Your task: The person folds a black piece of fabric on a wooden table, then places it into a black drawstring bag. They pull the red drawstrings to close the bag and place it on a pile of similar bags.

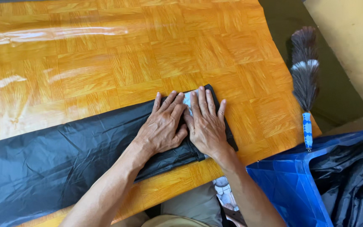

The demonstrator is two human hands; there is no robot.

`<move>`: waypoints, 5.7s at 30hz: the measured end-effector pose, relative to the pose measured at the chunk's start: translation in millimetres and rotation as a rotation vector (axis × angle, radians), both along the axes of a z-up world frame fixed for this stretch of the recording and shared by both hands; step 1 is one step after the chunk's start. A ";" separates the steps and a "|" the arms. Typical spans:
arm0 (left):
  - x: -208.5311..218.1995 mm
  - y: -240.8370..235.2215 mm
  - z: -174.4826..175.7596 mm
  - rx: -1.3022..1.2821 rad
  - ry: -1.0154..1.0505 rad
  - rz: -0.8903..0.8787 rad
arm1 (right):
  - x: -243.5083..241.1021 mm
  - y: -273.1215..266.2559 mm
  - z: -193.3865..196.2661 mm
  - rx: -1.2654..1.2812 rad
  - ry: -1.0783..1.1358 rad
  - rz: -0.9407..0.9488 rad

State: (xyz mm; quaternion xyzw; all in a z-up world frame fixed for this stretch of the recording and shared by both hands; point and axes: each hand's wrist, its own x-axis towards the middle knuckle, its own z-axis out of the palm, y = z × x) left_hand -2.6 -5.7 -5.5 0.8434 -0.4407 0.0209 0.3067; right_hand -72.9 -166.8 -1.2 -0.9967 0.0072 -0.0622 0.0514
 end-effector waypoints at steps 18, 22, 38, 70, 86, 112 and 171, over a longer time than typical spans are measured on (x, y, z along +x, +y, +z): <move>7.2 2.6 4.6 -0.172 0.208 0.071 | -6.7 23.3 -8.1 0.118 -0.096 0.008; 5.6 2.7 8.7 -0.193 0.233 0.066 | -7.6 20.0 -7.7 0.155 -0.089 0.005; -29.7 -4.6 8.3 0.425 -0.158 0.359 | -20.6 -62.2 71.9 0.825 0.255 -0.161; -35.5 18.6 25.8 0.075 0.172 0.151 | -5.9 6.4 1.9 0.106 0.068 -0.220; -36.7 6.0 10.2 0.368 -0.039 0.197 | -15.0 -12.3 33.7 0.089 0.130 -0.022; -35.8 8.1 3.2 0.335 -0.077 0.153 | -49.3 17.2 2.8 -0.030 -0.096 -0.039; -4.0 6.8 -9.7 -0.327 0.364 0.292 | -92.9 55.0 -20.0 0.829 -0.563 -0.007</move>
